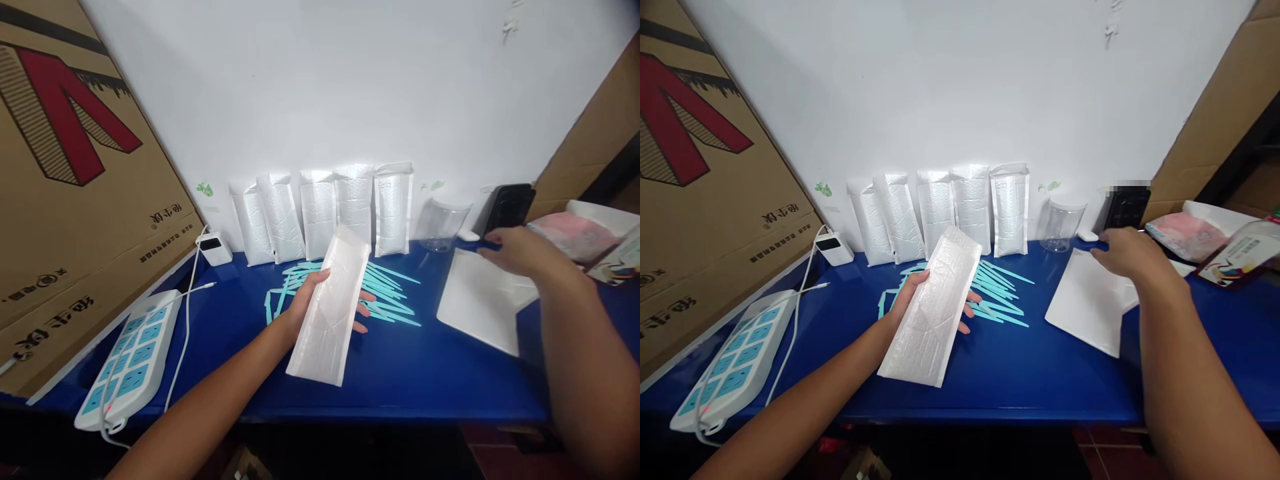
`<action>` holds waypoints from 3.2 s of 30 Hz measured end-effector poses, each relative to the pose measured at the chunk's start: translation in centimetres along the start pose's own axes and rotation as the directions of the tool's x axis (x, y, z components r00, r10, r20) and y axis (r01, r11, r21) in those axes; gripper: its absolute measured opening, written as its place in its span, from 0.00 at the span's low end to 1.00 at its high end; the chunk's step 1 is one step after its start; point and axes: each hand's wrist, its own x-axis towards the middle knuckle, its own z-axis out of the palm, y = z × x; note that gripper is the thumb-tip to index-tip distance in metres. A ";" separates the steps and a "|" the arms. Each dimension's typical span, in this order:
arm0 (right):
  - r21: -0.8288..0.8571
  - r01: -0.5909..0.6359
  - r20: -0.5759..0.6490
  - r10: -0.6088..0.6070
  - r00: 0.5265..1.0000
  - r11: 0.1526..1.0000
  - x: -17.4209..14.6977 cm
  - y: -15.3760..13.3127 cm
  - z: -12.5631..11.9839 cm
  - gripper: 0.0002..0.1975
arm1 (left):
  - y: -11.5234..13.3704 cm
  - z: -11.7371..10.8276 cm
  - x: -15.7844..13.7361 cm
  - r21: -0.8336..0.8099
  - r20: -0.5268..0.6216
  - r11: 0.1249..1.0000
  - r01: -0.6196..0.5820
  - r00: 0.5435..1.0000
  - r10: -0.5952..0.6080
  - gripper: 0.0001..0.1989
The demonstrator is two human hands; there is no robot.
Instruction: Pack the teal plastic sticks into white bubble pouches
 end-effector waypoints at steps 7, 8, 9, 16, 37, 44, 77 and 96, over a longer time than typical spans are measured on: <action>0.874 0.065 0.254 -0.568 0.783 0.481 -7.3 -13.3 -2.3 0.20 | -1.3 -0.1 0.3 0.034 0.066 0.991 0.131 0.989 -0.133 0.40; 0.897 0.042 0.260 -0.600 0.756 0.440 -8.3 -14.6 -2.1 0.22 | -1.4 0.0 0.4 0.041 0.072 0.990 0.133 0.988 -0.136 0.39; 0.911 0.012 0.274 -0.624 0.732 0.413 -9.1 -15.5 -1.7 0.22 | -1.4 0.2 0.5 0.052 0.071 0.990 0.131 0.988 -0.135 0.38; 0.892 -0.239 0.451 -0.783 0.429 0.383 -10.2 -15.4 -1.2 0.20 | -0.5 0.5 0.7 0.170 0.074 0.971 0.171 0.980 -0.185 0.32; 0.521 0.329 0.209 -0.491 0.845 0.788 -10.0 -14.9 2.3 0.33 | 3.9 -1.7 -1.0 0.057 -0.116 0.994 -0.096 0.988 0.102 0.32; 0.286 0.517 0.320 -0.589 0.742 0.807 -11.8 -15.7 4.4 0.38 | 4.4 -1.7 -1.2 0.037 -0.222 0.978 -0.207 0.952 0.210 0.31; 0.806 0.006 0.504 -0.692 0.518 0.591 -5.8 -10.2 -0.1 0.29 | 2.1 -3.5 -0.1 -0.047 0.113 0.993 0.111 0.988 -0.105 0.37; 0.848 0.111 0.462 -0.825 0.325 0.519 -6.2 -11.1 -1.2 0.21 | 1.6 -2.4 -0.1 -0.005 0.183 0.978 0.207 0.962 -0.203 0.39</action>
